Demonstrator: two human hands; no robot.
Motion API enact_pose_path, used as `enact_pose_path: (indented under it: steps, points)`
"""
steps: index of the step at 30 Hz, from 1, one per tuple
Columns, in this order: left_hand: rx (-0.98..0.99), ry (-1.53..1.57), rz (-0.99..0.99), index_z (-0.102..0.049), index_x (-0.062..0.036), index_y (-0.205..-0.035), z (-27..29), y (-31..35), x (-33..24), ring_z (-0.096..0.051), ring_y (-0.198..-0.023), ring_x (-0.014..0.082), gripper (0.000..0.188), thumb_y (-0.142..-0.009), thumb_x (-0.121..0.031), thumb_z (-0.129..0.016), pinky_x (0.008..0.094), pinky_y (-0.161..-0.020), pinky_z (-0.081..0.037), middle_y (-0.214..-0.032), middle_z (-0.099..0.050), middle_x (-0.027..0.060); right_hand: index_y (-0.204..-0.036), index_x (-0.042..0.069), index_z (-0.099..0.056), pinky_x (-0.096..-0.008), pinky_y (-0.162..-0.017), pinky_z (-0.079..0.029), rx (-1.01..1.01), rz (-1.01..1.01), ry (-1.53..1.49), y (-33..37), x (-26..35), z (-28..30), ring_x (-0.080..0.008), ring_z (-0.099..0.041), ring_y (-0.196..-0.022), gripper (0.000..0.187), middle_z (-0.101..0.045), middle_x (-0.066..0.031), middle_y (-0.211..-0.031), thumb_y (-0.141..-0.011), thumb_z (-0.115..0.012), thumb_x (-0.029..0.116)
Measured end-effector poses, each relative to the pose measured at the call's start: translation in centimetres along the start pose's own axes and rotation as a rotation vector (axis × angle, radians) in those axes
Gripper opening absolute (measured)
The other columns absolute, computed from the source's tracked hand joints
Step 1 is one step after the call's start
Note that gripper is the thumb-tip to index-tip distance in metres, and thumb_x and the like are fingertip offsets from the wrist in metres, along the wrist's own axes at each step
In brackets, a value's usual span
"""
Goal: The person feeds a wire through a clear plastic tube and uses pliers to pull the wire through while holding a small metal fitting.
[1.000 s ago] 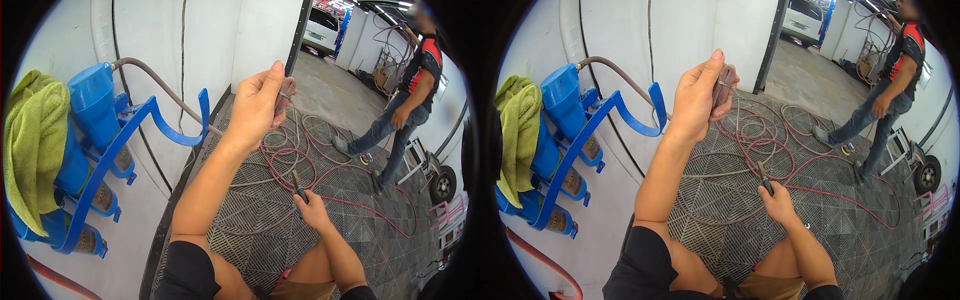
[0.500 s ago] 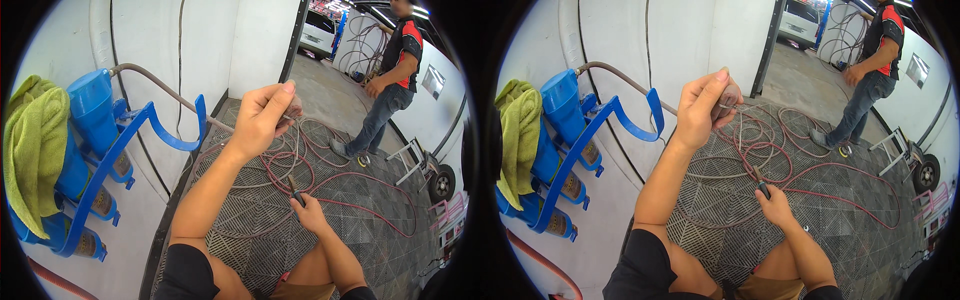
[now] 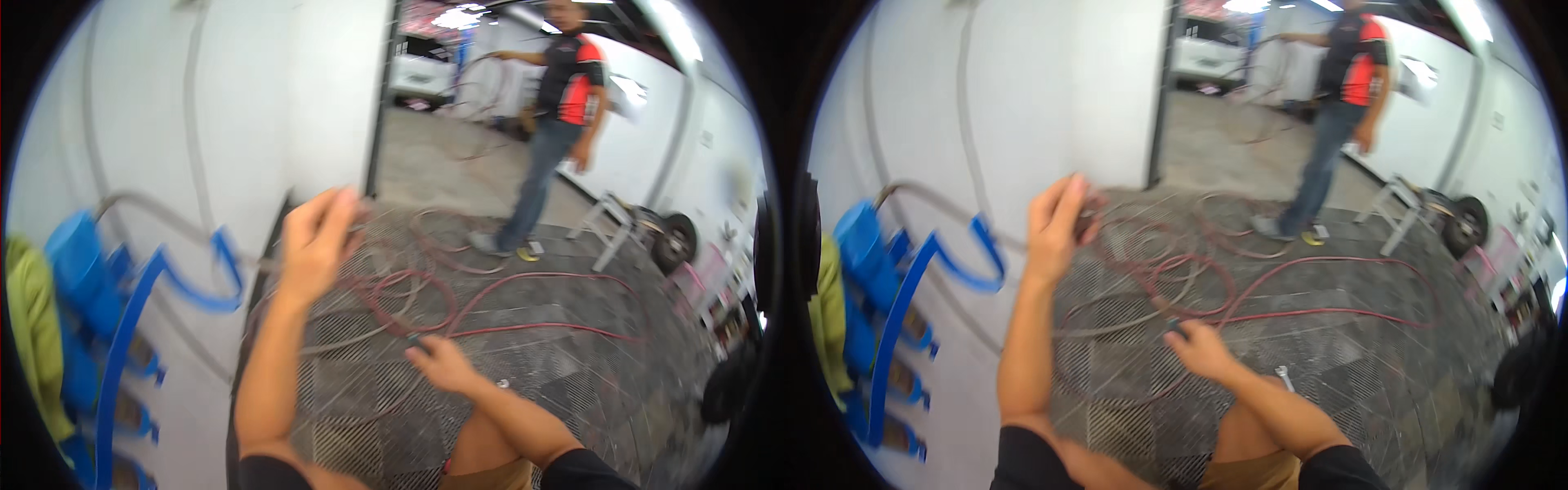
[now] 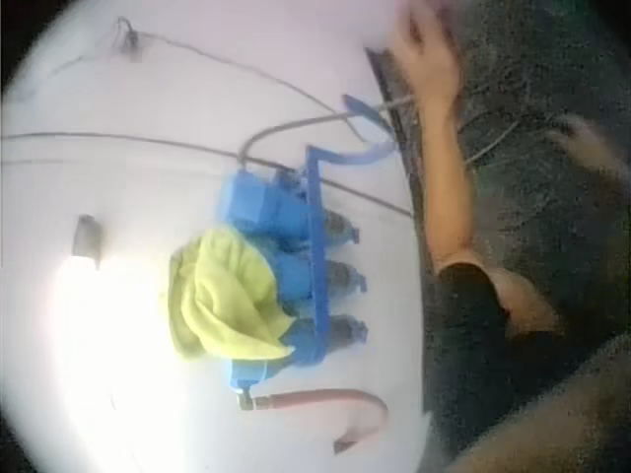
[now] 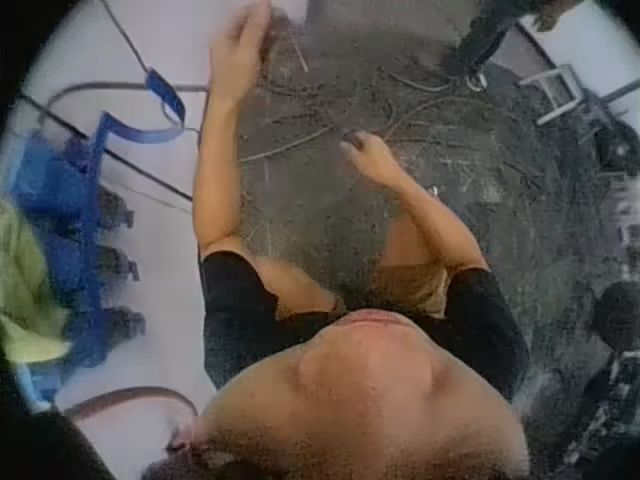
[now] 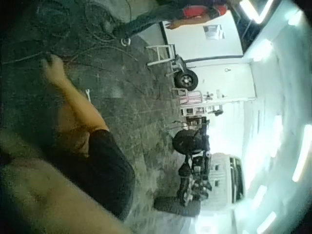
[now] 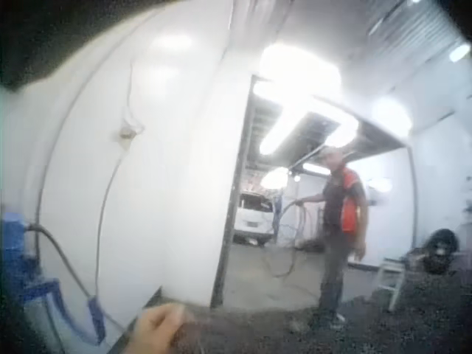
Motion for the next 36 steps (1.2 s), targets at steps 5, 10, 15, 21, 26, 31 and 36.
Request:
enact_pose_path:
  steps: [5, 10, 15, 21, 26, 31, 36]
  points:
    - [0.281, -0.192, 0.122, -0.069, 0.0060, -0.112, -1.9, -0.3, 6.0, -0.051, -0.061, 0.0097, 0.029, -0.101, -0.020, -0.064, 0.0252, -0.057, -0.041, -0.078, -0.060, 0.0031, -0.116, 0.001, -0.067, -0.0348, -0.071, -0.050, 0.133, -0.208, -0.684, -0.4, -2.4, -0.8, -0.0196, -0.067, -0.084, 0.026, -0.067, -0.0064, -0.099, -0.098, -0.066, 0.019]
    - [0.300, -0.705, -0.177, -0.066, 0.0025, -0.125, -2.3, -0.4, 7.0, -0.053, -0.067, 0.0109, 0.035, -0.096, -0.015, -0.069, 0.0288, -0.062, -0.044, -0.077, -0.062, 0.0042, -0.122, 0.009, -0.059, -0.0278, -0.063, -0.044, 0.076, -0.293, -1.135, -0.4, -2.6, -0.4, -0.0154, -0.066, -0.082, 0.024, -0.057, -0.0045, -0.105, -0.097, -0.059, 0.008]
    - [0.361, -0.710, 0.090, -0.065, 0.0020, -0.129, -2.0, 0.0, 9.3, -0.055, -0.069, 0.0116, 0.039, -0.095, -0.018, -0.070, 0.0308, -0.065, -0.047, -0.078, -0.064, 0.0066, -0.106, 0.008, -0.055, -0.0345, -0.073, -0.055, -0.051, -0.325, -1.160, -1.0, -4.6, 0.3, -0.0208, -0.067, -0.088, 0.014, -0.054, -0.0059, -0.107, -0.094, -0.057, 0.002]
    - [0.414, -0.657, 0.144, -0.068, 0.0031, -0.121, -1.0, 0.1, 11.9, -0.059, -0.069, 0.0185, 0.036, -0.093, -0.019, -0.072, 0.0344, -0.068, -0.050, -0.080, -0.066, 0.0131, -0.101, 0.008, -0.057, -0.0318, -0.072, -0.054, -0.058, -0.375, -1.291, -1.6, -3.4, 0.5, -0.0197, -0.063, -0.081, 0.013, -0.057, -0.0051, -0.108, -0.090, -0.057, 0.001]
    - [0.438, -0.702, -0.215, -0.069, 0.0058, -0.111, -1.9, -0.1, 10.5, -0.060, -0.068, 0.0220, 0.033, -0.094, -0.022, -0.070, 0.0377, -0.067, -0.050, -0.083, -0.067, 0.0156, -0.111, 0.000, -0.064, -0.0429, -0.092, -0.051, -0.242, -0.029, -0.476, -1.0, -3.3, 3.4, -0.0302, -0.060, -0.113, 0.029, -0.060, -0.0150, -0.123, -0.083, -0.057, -0.003]
    - [0.401, 0.165, 0.316, -0.063, 0.0088, -0.118, -1.1, -0.1, 8.8, -0.049, -0.063, 0.0090, 0.038, -0.105, -0.027, -0.060, 0.0249, -0.055, -0.039, -0.078, -0.056, 0.0025, -0.117, 0.001, -0.064, -0.0542, -0.108, -0.037, -0.583, 0.436, 0.310, -1.0, 3.7, 5.2, -0.0427, -0.047, -0.127, 0.039, -0.049, -0.0201, -0.141, -0.078, -0.067, 0.000]
    - [0.341, 0.377, 0.370, -0.060, 0.0123, -0.121, -0.3, 0.0, 6.7, -0.051, -0.062, 0.0113, 0.042, -0.107, -0.027, -0.055, 0.0236, -0.051, -0.040, -0.090, -0.059, 0.0043, -0.120, 0.004, -0.066, -0.0619, -0.117, -0.023, -0.733, 0.436, 0.644, -2.4, 9.6, 7.5, -0.0383, -0.038, -0.140, 0.044, -0.040, -0.0166, -0.154, -0.077, -0.068, 0.004]
Point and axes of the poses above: each hand's wrist, its own y-axis away from the middle knuckle, its own z-axis out of the back of the hand, x = y × z, the point moved 8 cm from there along -y, towards the middle knuckle
